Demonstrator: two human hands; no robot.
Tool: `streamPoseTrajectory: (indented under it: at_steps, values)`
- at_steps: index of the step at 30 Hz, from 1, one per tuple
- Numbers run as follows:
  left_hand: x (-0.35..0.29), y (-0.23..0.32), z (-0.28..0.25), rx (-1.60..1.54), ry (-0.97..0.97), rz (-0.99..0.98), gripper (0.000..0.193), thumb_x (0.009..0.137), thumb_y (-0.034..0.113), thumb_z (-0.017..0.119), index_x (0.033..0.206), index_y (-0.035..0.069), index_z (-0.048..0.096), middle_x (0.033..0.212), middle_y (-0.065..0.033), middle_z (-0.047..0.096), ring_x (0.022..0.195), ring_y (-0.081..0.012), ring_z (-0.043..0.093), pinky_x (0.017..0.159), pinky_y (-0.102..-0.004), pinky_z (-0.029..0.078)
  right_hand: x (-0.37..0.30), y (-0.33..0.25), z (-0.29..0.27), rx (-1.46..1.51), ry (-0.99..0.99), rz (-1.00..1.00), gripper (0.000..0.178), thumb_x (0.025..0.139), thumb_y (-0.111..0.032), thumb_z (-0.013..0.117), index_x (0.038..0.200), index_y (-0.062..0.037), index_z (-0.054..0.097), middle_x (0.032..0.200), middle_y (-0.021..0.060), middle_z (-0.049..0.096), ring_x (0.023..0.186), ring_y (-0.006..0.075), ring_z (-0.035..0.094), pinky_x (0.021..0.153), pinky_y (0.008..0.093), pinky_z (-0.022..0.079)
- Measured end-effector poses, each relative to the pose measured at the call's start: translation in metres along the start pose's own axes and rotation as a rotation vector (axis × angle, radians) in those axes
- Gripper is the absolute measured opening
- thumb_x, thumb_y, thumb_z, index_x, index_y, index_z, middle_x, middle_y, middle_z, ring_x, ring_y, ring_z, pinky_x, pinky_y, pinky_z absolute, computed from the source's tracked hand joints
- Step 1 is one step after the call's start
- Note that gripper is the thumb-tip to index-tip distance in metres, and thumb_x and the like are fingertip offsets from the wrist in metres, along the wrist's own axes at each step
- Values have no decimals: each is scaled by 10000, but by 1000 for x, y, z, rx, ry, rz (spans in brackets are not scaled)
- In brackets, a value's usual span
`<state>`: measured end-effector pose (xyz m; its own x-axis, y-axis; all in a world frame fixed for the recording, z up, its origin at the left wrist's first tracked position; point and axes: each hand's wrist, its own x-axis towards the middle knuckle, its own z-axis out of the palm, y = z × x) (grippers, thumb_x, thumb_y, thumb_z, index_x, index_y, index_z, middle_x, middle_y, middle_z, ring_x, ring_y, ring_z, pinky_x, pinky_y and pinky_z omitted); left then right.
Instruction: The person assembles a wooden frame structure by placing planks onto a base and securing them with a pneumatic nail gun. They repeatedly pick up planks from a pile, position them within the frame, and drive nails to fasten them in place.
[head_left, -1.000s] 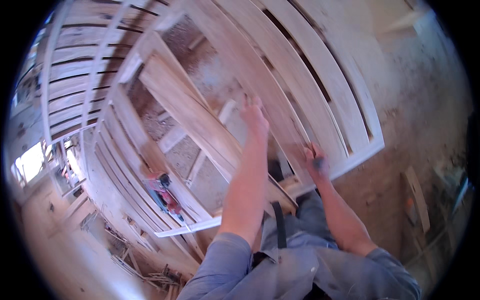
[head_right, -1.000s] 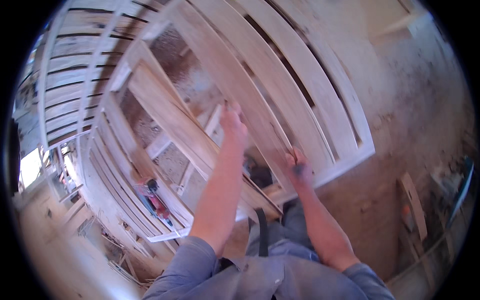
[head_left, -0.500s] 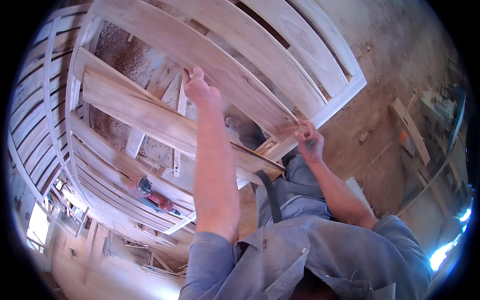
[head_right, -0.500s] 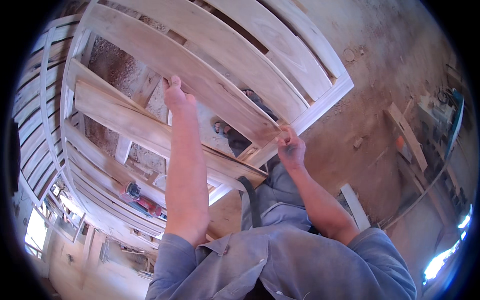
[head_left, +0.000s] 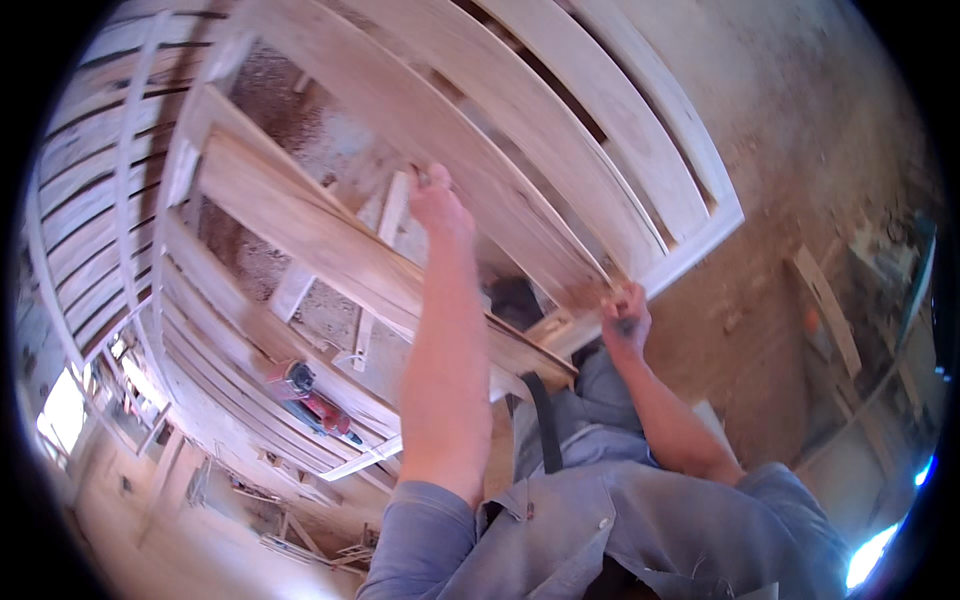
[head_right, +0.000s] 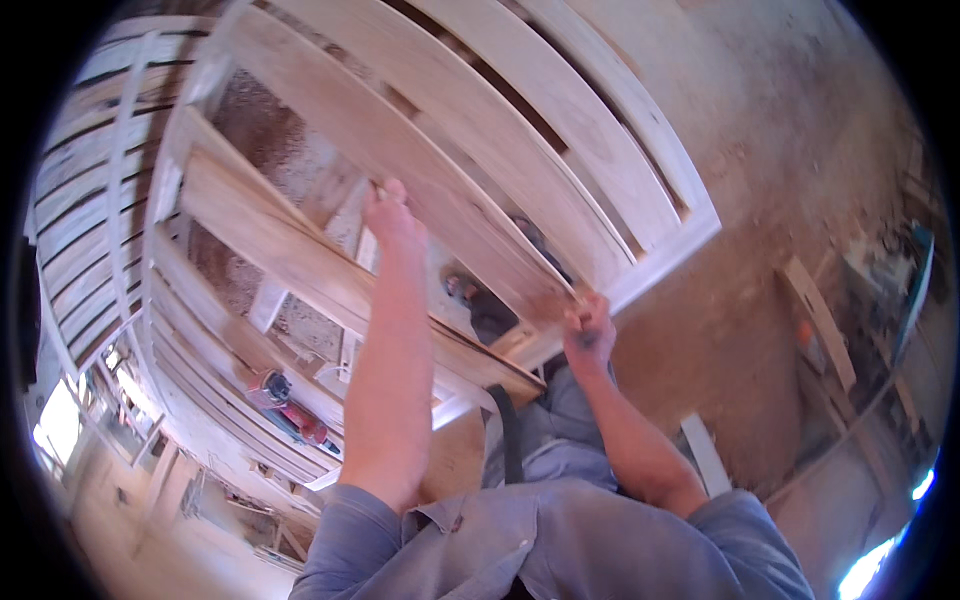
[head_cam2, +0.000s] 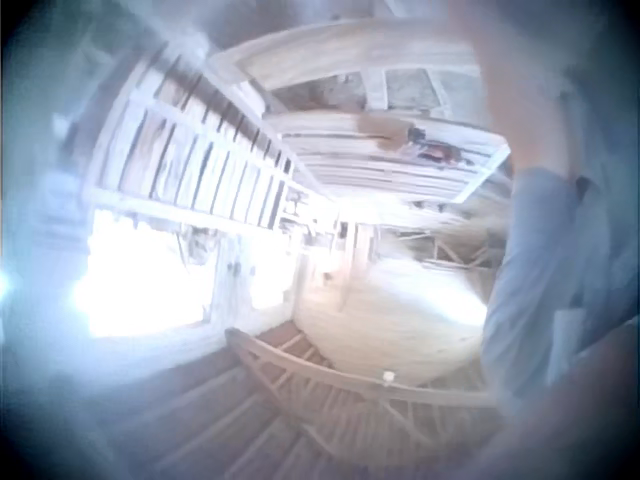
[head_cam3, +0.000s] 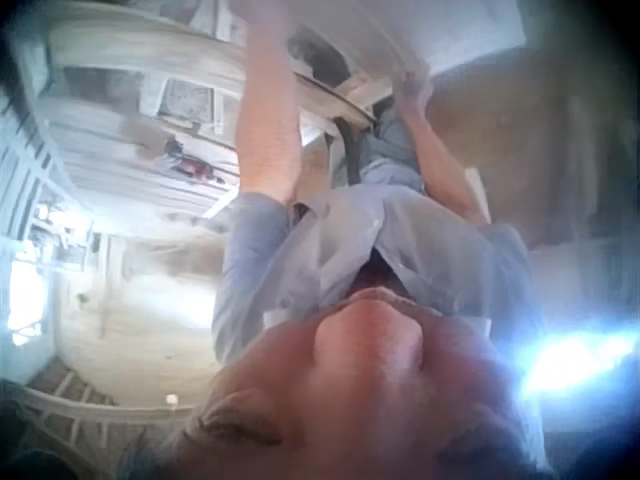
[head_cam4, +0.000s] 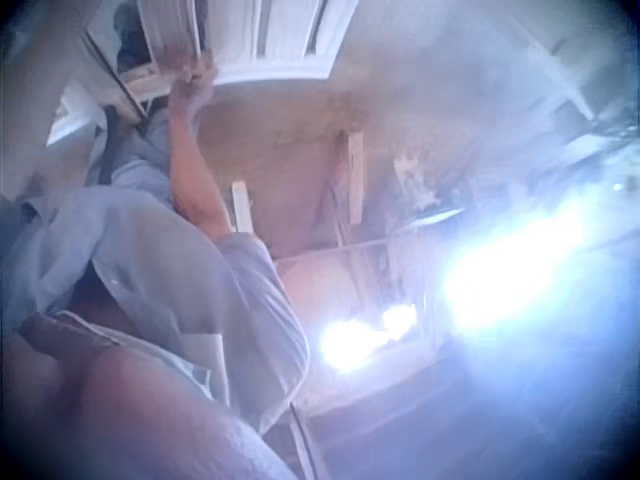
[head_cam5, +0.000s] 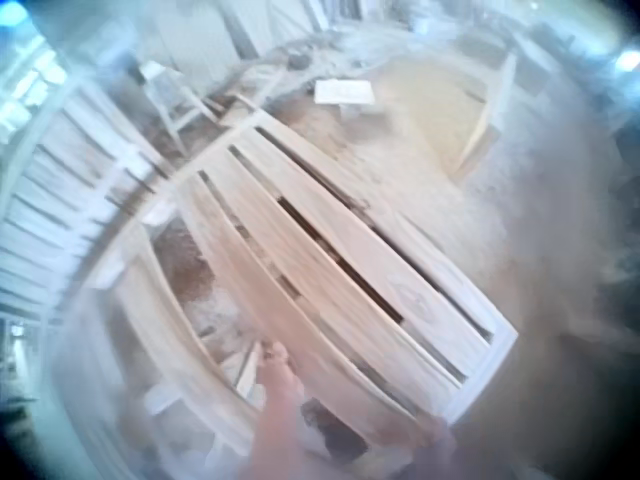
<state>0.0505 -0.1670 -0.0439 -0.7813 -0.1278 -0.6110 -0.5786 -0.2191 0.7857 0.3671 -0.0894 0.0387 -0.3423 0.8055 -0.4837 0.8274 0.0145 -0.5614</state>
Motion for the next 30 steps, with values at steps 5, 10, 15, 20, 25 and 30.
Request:
streamPoseTrajectory:
  at_steps: [5,10,15,20,25,30]
  values:
    - [-36,15,-27,851,167,400,634,817,37,650,1410,-48,442,1335,-204,546,1234,-310,519,1060,-434,399,-40,15,11,-58,-187,-145,336,796,-70,584,1127,-24,544,826,134,623,782,310,645,736,403,522]
    - [-71,43,-82,1233,607,270,905,755,253,747,1510,36,299,1565,-288,147,1449,-461,131,1171,-539,191,-84,-4,26,-102,-533,-326,426,729,-67,625,1144,-23,544,1018,185,591,946,369,597,828,447,499]
    - [-67,56,-109,1231,590,16,1135,649,364,818,1558,122,183,1557,-317,98,1434,-509,121,1176,-567,156,-106,-15,36,-249,-508,-455,467,708,-97,645,1159,-24,545,1076,206,546,1048,406,533,919,473,451]
    - [-72,77,-108,1161,558,-65,1172,620,352,831,1561,127,170,1529,-319,142,1414,-505,161,1163,-565,202,-108,-9,45,-291,-425,-588,469,734,-201,633,1155,-16,542,1055,215,531,1027,411,522,922,485,444]
    - [-89,95,-133,925,397,115,1190,601,324,848,1544,42,180,1434,-258,341,1303,-395,395,1100,-500,352,-79,30,54,187,-1062,121,535,834,-429,590,1186,-28,562,1127,161,572,1100,311,541,949,460,429]
    - [-112,126,-168,-240,-205,78,1023,637,256,779,1479,-50,286,1257,-191,557,1053,-345,607,962,-437,503,-88,-71,25,430,-1262,288,716,970,-525,501,1493,-46,404,1449,104,491,1340,209,420,1104,355,312]
